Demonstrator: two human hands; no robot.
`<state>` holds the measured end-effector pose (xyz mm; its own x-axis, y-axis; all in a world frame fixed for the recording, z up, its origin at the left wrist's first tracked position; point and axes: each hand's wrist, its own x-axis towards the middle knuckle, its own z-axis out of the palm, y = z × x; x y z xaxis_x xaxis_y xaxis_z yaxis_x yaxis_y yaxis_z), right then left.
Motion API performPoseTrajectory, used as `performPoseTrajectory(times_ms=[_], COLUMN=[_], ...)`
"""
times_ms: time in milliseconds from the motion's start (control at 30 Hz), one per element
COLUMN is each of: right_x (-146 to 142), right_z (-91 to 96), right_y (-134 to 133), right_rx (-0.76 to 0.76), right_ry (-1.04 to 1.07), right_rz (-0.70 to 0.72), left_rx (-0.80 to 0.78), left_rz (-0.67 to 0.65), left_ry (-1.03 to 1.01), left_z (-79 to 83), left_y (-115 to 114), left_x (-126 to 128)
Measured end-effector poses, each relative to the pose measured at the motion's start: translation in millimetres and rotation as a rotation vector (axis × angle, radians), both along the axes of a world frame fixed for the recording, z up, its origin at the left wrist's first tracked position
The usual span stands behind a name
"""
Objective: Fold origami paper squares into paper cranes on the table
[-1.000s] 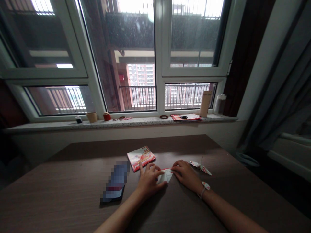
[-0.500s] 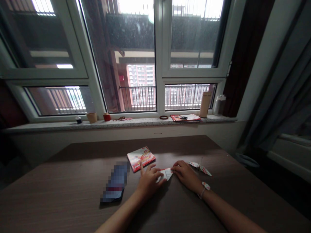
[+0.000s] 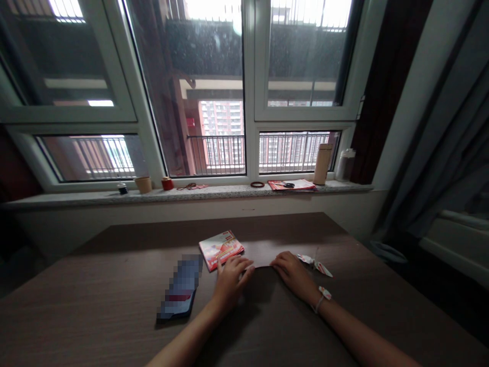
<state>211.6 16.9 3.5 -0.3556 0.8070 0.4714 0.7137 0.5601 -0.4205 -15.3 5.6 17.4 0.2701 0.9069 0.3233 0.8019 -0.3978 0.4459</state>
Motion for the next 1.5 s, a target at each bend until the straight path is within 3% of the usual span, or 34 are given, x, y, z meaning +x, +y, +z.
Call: performPoseTrajectory(times_ms=[267, 467, 967, 1133, 1500], right_x=[2, 0, -2, -2, 1], right_z=[-1.7, -2.4, 0.0, 1.7, -8.7], right_y=[3, 2, -3, -2, 2], right_rx=[-0.035, -0.042, 0.005, 0.007, 0.05], right_ry=[0.096, 0.047, -0.082, -0.07, -0.065], right_rz=[-0.013, -0.023, -0.052, -0.086, -0.012], left_rx=[0.092, 0.047, -0.02, -0.006, -0.039], left_rz=[0.093, 0.109, -0.006, -0.11, -0.184], left_ry=[-0.023, 0.062, 0.108, 0.137, 0.216], left_z=[-6.0, -7.9, -6.2, -1.3, -1.4], left_y=[7, 7, 3, -1, -4], left_x=[-3, 0, -1, 2, 3])
